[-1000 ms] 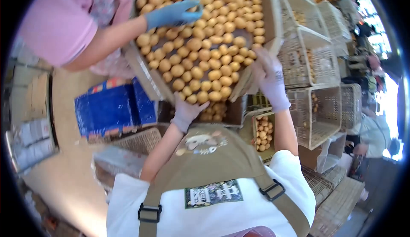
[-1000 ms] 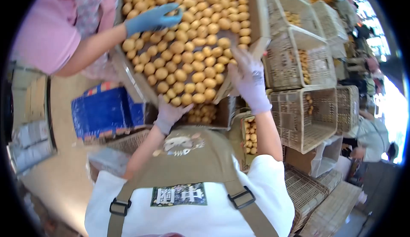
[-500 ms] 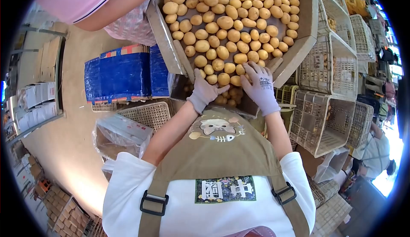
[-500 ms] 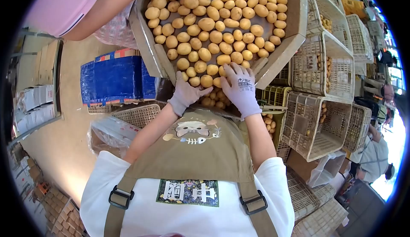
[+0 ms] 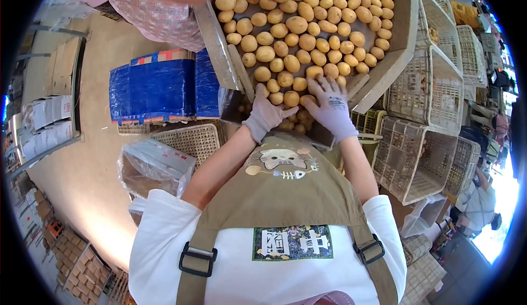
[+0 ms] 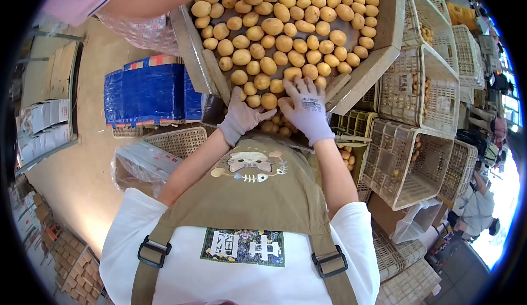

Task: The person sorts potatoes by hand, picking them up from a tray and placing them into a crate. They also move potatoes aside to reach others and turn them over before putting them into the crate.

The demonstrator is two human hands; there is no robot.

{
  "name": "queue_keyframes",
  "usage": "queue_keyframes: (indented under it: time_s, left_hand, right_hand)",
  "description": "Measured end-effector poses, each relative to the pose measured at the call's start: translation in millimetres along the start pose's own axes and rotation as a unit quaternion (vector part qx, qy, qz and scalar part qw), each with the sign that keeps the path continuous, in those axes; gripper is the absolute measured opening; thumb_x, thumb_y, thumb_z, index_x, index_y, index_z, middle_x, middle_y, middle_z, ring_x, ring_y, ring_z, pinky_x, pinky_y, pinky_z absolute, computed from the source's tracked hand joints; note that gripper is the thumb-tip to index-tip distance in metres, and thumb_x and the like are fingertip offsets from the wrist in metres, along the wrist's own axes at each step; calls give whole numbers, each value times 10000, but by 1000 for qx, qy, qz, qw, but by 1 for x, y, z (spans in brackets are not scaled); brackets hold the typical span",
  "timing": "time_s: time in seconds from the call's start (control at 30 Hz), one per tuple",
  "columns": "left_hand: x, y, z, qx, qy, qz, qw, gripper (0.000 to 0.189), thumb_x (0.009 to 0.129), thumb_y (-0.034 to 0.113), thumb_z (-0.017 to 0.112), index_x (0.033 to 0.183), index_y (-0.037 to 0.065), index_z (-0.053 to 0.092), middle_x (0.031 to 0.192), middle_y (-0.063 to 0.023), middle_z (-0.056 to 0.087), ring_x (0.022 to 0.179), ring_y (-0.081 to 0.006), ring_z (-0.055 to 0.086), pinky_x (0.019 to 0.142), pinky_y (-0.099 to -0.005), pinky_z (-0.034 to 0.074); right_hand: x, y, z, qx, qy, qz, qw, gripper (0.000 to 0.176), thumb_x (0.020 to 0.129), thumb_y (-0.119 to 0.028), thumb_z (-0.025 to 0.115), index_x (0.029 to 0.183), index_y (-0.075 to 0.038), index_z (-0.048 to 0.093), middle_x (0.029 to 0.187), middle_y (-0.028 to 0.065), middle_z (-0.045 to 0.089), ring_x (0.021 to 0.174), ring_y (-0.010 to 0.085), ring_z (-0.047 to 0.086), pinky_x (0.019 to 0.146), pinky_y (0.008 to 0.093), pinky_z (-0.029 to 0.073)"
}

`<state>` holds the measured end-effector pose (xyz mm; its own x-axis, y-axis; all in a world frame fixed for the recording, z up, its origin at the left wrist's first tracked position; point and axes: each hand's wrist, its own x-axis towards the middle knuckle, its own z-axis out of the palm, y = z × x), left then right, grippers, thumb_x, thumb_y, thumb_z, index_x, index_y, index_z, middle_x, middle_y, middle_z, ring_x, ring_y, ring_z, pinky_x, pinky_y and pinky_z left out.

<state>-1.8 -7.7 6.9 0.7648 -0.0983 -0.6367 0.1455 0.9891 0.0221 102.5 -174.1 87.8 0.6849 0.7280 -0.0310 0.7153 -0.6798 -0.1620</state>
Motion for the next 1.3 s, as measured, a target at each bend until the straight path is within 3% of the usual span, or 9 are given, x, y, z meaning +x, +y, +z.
queue_keyframes:
  time_s: [0.07, 0.13, 0.27, 0.5, 0.6, 0.77, 0.9, 1.07, 1.3]
  left_hand:
    - [2, -1, -8, 28, 1, -6, 1000, 663, 1020, 621, 338, 1549, 221, 342, 1566, -44, 412, 1445, -343, 394, 1129, -679, 331]
    - [2, -4, -12, 46, 53, -19, 997, 624, 1029, 582, 360, 1543, 230, 352, 1561, -30, 421, 1439, -338, 398, 1136, -679, 314]
    - [-6, -4, -9, 41, -12, -2, 999, 729, 995, 678, 361, 1573, 240, 283, 1600, -46, 354, 1462, -336, 354, 1147, -697, 264]
    - [0, -8, -6, 4, 36, -2, 999, 926, 930, 823, 258, 1617, 208, 170, 1664, -71, 235, 1522, -360, 250, 1150, -741, 209]
    - [2, -8, -7, 5, 24, -4, 1000, 895, 945, 798, 252, 1616, 210, 187, 1664, -64, 251, 1519, -367, 266, 1148, -745, 211]
    - [-1, -4, -2, 12, 17, -11, 1000, 817, 971, 748, 232, 1606, 234, 230, 1655, -45, 289, 1508, -369, 304, 1142, -746, 222]
    - [-2, -4, -5, 5, 16, -15, 1000, 819, 968, 759, 222, 1604, 242, 236, 1654, -45, 294, 1508, -358, 309, 1131, -755, 230]
    - [5, -7, -17, -14, -4, -30, 999, 900, 948, 804, 210, 1590, 177, 276, 1611, -84, 359, 1440, -327, 403, 1130, -635, 342]
    - [2, -11, -10, -45, 37, -19, 998, 948, 930, 827, 289, 1603, 160, 257, 1605, -125, 356, 1431, -326, 409, 1180, -520, 322]
  right_hand:
    - [13, 13, -2, 51, -110, 18, 992, 544, 894, -404, 664, 1398, -207, 608, 1464, 181, 534, 1363, 405, 464, 1176, 544, 269]
    - [27, 11, 2, 149, 77, 113, 979, 552, 882, -432, 641, 1388, -214, 606, 1466, 169, 517, 1338, 404, 469, 1137, 584, 278]
    - [17, -4, 17, -18, -137, -36, 990, 546, 896, -493, 643, 1409, -312, 596, 1640, 100, 338, 1527, 415, 235, 1171, 673, 174]
    - [19, 11, 20, 73, -138, -5, 988, 433, 913, -431, 636, 1316, -278, 680, 1605, 100, 398, 1497, 381, 316, 1166, 629, 233]
    - [28, 14, 18, 82, 55, 37, 994, 450, 899, -423, 650, 1327, -285, 671, 1596, 120, 405, 1488, 399, 323, 1155, 642, 237]
    - [23, 26, 15, 27, -85, 43, 995, 504, 897, -477, 621, 1380, -331, 628, 1594, 134, 398, 1529, 420, 205, 1187, 655, 133]
    - [22, 18, 22, 22, 7, 22, 1000, 407, 871, -398, 677, 1255, -267, 702, 1501, 138, 497, 1460, 396, 337, 1177, 643, 172]
    - [13, -28, 10, 42, 38, -128, 990, 350, 744, -228, 790, 1092, -224, 750, 1398, 127, 572, 1352, 361, 462, 1138, 649, 258]
    - [13, -49, 53, -9, 63, -102, 993, 367, 701, -258, 803, 1065, -259, 755, 1486, 101, 493, 1382, 403, 404, 1165, 665, 198]
